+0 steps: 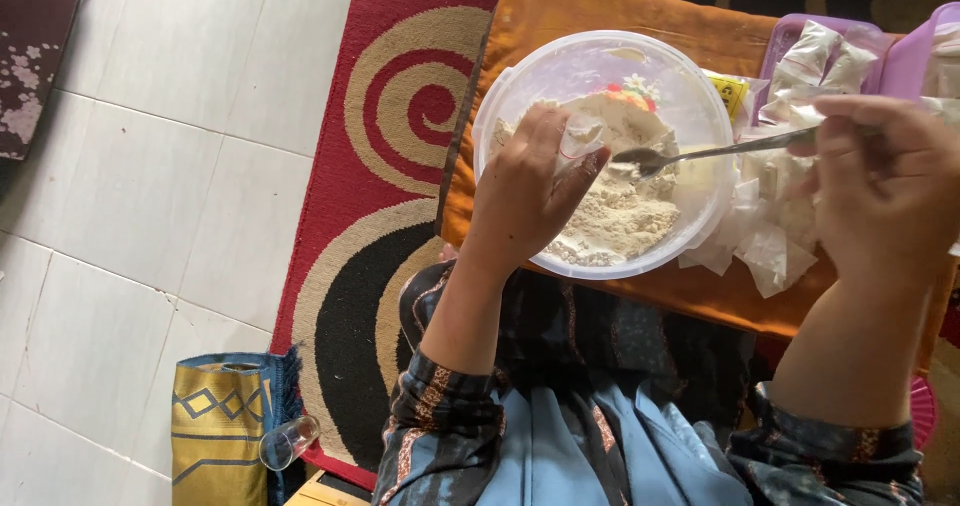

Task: Filling small plastic bags with white powder using a spoon and sealing them manually.

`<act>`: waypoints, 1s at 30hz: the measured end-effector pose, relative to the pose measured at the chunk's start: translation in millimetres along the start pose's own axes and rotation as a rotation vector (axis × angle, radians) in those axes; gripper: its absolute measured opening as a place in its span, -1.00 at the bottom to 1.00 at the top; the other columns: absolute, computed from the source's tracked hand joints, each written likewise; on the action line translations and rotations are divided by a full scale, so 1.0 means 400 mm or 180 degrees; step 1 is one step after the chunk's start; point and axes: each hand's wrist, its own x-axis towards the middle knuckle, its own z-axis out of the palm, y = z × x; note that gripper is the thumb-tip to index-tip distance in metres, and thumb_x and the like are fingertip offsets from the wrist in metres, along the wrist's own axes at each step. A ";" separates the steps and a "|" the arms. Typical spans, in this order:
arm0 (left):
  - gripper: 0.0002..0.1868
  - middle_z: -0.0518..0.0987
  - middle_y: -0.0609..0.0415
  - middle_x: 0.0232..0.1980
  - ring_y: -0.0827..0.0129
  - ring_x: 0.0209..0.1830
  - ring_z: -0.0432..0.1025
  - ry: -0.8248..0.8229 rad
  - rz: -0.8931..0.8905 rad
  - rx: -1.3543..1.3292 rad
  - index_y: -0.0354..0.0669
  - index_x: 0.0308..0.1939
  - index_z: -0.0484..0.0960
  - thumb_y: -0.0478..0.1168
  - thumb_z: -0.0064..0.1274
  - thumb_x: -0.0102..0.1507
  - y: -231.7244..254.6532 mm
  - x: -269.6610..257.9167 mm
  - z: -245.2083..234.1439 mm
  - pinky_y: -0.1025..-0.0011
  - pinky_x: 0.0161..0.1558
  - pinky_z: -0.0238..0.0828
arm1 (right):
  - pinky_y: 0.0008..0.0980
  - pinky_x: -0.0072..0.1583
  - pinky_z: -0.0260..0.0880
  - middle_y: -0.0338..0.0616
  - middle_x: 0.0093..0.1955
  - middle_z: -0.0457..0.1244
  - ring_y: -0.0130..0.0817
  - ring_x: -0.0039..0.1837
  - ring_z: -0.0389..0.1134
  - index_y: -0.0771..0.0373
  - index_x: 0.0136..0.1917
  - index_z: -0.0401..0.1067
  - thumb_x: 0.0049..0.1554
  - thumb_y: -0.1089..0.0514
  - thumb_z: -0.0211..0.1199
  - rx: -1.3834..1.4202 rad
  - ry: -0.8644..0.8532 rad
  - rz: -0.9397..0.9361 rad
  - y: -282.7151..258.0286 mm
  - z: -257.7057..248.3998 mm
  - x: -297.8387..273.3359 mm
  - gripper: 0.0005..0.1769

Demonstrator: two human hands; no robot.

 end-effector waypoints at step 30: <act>-0.59 0.58 -0.04 -0.21 0.21 -0.35 0.53 0.0112 0.0030 -0.0554 -0.30 -0.05 0.44 -0.04 0.12 0.24 -0.003 0.004 -0.009 0.31 -0.27 0.48 | 0.05 0.70 -0.27 0.23 -0.17 0.48 0.05 -0.14 0.49 0.48 -0.13 0.63 0.22 0.64 0.39 -0.0467 -0.0058 -0.2739 -0.170 -0.035 0.005 -0.82</act>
